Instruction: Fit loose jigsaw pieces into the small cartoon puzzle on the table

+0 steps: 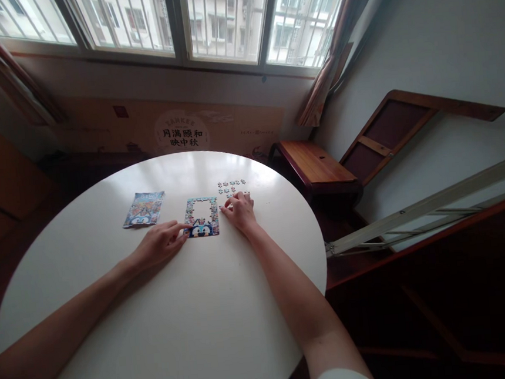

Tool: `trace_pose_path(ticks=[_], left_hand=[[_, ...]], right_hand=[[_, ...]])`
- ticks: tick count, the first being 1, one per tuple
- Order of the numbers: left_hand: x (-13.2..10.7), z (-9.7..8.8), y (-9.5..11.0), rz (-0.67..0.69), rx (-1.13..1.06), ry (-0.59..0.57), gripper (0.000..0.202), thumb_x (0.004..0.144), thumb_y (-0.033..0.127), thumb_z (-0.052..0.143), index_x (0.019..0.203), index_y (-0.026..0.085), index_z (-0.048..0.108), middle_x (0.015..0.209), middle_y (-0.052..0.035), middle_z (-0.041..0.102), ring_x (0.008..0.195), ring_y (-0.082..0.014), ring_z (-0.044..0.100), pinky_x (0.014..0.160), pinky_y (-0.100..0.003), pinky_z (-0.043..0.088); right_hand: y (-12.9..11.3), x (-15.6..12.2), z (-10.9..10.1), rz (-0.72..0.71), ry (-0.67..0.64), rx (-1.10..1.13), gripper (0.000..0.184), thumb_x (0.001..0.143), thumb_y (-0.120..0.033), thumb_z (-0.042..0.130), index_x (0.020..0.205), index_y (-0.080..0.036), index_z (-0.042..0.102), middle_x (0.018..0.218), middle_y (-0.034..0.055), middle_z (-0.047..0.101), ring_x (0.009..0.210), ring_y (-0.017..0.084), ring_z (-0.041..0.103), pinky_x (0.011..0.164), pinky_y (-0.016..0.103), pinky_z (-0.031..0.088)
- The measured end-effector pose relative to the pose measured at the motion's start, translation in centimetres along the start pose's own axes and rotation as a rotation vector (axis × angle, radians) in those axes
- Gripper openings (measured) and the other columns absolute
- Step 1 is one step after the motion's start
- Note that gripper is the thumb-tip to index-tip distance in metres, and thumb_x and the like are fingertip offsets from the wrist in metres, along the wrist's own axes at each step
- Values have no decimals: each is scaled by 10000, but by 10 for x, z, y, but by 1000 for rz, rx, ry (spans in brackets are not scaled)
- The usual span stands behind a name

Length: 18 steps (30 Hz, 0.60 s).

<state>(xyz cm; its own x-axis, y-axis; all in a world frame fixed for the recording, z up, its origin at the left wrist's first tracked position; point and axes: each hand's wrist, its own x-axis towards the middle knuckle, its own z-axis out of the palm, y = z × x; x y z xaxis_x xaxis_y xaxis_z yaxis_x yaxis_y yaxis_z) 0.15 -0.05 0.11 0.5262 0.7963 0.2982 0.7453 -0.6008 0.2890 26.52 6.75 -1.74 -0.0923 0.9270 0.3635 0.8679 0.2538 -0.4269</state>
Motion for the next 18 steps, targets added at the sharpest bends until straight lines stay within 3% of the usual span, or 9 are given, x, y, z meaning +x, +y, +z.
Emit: trace_pose_path(ticks=[18], left_hand=[[-1,2,-3,18,-2,9,315,912,333,462,1152,234,640,719,-3,552,630,-123,487,652,-245,355]], right_hand=[[0,2,-1,42,-25,36,171,804,-392,655,785,-224,680,1036,77,572,1059,275,435,890,423,320]])
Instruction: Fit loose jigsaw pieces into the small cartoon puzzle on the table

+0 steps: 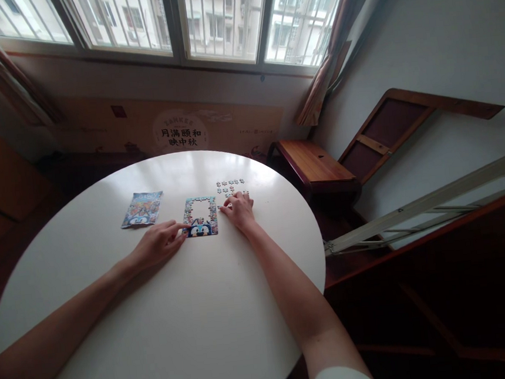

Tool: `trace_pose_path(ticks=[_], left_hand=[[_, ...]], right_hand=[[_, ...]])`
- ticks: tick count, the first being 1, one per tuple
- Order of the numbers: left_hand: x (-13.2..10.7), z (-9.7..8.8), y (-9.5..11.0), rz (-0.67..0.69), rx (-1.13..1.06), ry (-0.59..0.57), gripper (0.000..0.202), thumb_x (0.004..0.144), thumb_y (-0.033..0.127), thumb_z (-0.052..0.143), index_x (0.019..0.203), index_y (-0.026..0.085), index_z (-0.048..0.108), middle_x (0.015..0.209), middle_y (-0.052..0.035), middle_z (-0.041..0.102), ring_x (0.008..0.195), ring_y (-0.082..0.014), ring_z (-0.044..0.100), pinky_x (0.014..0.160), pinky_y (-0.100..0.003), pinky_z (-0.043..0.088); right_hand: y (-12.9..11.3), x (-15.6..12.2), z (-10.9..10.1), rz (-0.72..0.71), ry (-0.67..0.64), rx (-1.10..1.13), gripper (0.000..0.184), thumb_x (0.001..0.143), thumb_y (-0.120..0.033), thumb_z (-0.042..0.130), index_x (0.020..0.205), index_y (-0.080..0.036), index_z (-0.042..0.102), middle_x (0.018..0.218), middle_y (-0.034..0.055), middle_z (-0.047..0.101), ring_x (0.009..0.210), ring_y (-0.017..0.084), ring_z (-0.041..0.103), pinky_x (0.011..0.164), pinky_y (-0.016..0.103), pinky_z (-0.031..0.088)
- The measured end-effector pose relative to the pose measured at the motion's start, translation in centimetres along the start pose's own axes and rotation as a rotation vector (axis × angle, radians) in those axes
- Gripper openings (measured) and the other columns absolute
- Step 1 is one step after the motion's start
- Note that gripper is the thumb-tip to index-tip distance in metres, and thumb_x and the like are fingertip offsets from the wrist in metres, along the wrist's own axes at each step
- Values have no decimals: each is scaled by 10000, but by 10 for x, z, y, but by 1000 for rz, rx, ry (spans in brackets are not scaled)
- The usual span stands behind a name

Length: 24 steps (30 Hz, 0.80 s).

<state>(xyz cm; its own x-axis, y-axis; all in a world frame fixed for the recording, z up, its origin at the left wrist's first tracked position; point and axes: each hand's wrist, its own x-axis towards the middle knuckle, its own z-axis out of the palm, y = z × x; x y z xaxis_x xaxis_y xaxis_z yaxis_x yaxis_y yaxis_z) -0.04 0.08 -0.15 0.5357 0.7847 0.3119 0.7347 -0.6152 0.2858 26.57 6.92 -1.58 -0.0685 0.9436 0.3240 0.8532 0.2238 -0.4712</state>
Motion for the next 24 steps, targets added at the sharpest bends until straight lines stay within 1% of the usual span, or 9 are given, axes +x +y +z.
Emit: trace_pose_path(ticks=[5,11,24], left_hand=[[0,0,0,3,-2,-3,316,911,331,464,1155,232,638,717,-1,547,629,-123,486,644,-244,352],[0,1,-2,7,-1,0,315,912,334,463,1154,230,636,721,-2,548,631,-121,488,643,-241,348],[0,1,-1,9,6,7,300,910,323,467,1139,231,638,713,2,547,623,-121,489,638,-244,343]], right_hand=[[0,-1,1,-4,4,-1,155,828,-363,626,786,-221,674,1023,83,571,1053,273,438,883,427,328],[0,-2,2,1,32,3,186,799,-404,653,778,-220,671,1007,87,571,1037,277,436,871,424,337],[0,-1,0,1,-9,8,157,814,-378,646,808,-225,680,1027,80,573,1064,272,440,893,423,329]])
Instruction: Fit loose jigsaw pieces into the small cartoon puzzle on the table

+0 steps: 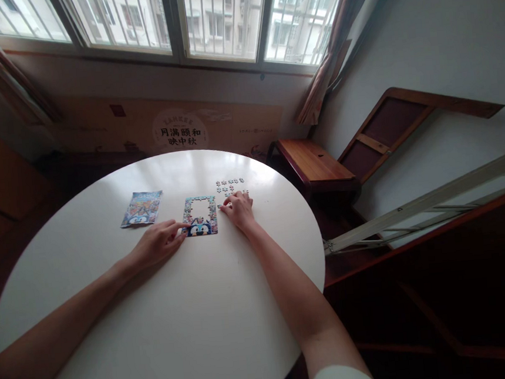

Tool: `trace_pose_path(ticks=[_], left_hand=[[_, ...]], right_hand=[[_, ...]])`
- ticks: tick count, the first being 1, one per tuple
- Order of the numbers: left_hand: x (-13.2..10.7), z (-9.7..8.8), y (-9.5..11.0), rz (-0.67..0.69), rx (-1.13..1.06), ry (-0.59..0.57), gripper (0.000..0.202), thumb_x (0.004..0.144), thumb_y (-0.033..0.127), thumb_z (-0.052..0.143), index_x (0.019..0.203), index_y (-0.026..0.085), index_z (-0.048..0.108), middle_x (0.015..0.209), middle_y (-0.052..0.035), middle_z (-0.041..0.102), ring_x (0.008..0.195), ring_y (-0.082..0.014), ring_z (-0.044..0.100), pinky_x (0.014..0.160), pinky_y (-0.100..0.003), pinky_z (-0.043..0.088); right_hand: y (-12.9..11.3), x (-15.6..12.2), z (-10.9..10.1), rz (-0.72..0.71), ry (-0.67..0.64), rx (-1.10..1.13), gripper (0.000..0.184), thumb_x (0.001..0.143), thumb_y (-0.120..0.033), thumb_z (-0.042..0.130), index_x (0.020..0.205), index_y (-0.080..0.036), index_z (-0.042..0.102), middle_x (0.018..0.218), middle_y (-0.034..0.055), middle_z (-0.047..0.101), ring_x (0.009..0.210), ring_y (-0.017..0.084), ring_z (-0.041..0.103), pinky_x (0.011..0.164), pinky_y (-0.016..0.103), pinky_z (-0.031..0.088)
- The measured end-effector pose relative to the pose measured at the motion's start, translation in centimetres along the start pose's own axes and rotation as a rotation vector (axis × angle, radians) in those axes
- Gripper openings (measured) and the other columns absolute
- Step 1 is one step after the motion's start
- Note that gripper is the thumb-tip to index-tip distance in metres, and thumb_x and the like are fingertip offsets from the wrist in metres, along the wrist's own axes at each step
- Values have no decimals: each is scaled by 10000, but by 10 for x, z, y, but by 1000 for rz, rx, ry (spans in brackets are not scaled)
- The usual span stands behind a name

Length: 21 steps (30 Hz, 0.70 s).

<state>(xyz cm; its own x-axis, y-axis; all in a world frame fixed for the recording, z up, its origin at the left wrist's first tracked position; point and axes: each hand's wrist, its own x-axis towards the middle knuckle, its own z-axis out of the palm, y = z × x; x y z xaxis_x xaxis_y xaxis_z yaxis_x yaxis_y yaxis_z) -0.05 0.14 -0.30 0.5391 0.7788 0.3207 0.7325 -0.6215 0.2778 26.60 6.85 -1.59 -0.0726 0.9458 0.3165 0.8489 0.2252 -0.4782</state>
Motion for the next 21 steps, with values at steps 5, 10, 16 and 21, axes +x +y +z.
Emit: trace_pose_path(ticks=[5,10,16,21], left_hand=[[0,-1,1,-2,6,-11,301,914,328,458,1135,228,636,717,0,548,630,-123,489,636,-245,344],[0,-1,1,-8,6,-13,310,913,334,454,1142,229,636,723,-5,555,633,-123,491,637,-244,350],[1,-2,1,-9,-3,-11,306,909,330,460,1133,228,642,717,-4,549,628,-122,488,632,-244,350],[1,-2,1,-6,-7,-11,306,912,336,460,1133,227,641,715,-4,548,629,-123,488,631,-242,345]], right_hand=[[0,0,0,-13,14,18,131,802,-348,657,811,-217,672,1014,80,591,1051,271,446,892,415,337],[-1,-2,0,-48,31,57,89,791,-299,662,780,-211,651,977,68,632,1020,260,461,898,405,344],[-2,-3,-1,-72,48,104,80,779,-274,667,726,-225,633,839,30,673,973,255,479,896,406,347],[-1,-3,-1,-93,64,137,26,773,-238,660,797,-231,653,825,19,684,948,241,489,888,393,354]])
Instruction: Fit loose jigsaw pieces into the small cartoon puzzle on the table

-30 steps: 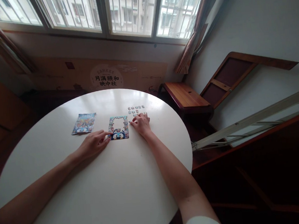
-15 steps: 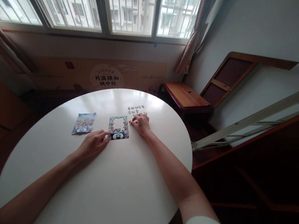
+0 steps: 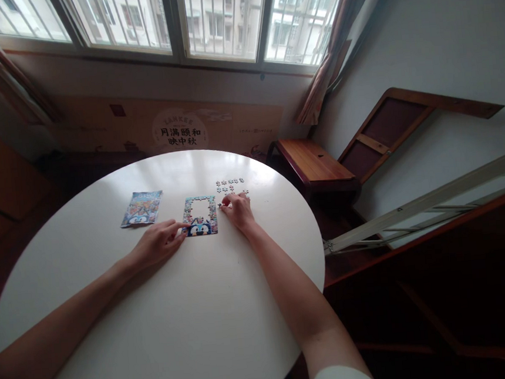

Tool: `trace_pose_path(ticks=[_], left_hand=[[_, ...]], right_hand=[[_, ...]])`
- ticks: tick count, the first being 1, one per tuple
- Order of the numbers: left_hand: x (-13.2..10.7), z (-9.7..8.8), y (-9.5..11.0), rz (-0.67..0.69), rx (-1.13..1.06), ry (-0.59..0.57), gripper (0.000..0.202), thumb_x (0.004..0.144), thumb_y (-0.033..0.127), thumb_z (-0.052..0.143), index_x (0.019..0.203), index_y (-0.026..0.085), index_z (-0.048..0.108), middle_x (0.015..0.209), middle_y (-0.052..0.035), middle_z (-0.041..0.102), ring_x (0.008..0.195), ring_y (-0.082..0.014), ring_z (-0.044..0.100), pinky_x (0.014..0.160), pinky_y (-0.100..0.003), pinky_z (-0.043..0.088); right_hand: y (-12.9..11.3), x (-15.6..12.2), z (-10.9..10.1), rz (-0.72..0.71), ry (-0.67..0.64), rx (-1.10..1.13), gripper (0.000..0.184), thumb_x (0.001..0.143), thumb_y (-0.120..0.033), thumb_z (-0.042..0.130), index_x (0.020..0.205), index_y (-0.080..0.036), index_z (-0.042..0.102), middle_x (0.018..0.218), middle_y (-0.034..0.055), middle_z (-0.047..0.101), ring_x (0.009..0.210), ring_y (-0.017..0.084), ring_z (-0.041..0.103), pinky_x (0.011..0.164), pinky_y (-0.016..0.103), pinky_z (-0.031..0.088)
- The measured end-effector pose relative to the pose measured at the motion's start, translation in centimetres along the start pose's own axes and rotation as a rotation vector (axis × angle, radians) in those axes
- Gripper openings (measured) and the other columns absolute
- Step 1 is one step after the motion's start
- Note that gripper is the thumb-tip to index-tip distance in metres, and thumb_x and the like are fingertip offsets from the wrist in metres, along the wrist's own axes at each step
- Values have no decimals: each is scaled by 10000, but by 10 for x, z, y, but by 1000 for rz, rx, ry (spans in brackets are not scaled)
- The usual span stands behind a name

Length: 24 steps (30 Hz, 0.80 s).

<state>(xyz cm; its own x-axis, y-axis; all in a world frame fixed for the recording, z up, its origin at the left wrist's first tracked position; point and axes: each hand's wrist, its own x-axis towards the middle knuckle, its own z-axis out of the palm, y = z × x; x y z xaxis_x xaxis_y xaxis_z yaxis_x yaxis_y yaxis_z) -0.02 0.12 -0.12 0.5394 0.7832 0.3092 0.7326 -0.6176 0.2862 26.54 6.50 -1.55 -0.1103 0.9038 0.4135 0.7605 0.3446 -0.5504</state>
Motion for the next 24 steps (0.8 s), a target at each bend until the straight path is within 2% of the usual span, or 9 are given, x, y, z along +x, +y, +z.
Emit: trace_pose_path(ticks=[3,10,24], left_hand=[[0,1,-1,-1,-2,1,304,912,340,460,1130,228,641,720,-4,548,629,-123,486,632,-243,342],[0,1,-1,3,14,-4,306,915,334,454,1136,227,638,722,-5,545,634,-124,486,641,-246,347],[0,0,0,-6,18,-5,307,915,344,453,1131,229,639,723,-8,552,635,-124,491,633,-243,351]], right_hand=[[1,0,0,-18,3,18,91,776,-211,652,865,-225,665,819,14,688,925,230,493,873,370,360],[3,2,2,-29,9,17,73,792,-189,621,814,-215,686,858,27,681,898,211,508,875,361,357],[6,3,3,-21,15,13,137,842,-283,592,823,-225,715,876,53,684,949,238,536,888,400,377]])
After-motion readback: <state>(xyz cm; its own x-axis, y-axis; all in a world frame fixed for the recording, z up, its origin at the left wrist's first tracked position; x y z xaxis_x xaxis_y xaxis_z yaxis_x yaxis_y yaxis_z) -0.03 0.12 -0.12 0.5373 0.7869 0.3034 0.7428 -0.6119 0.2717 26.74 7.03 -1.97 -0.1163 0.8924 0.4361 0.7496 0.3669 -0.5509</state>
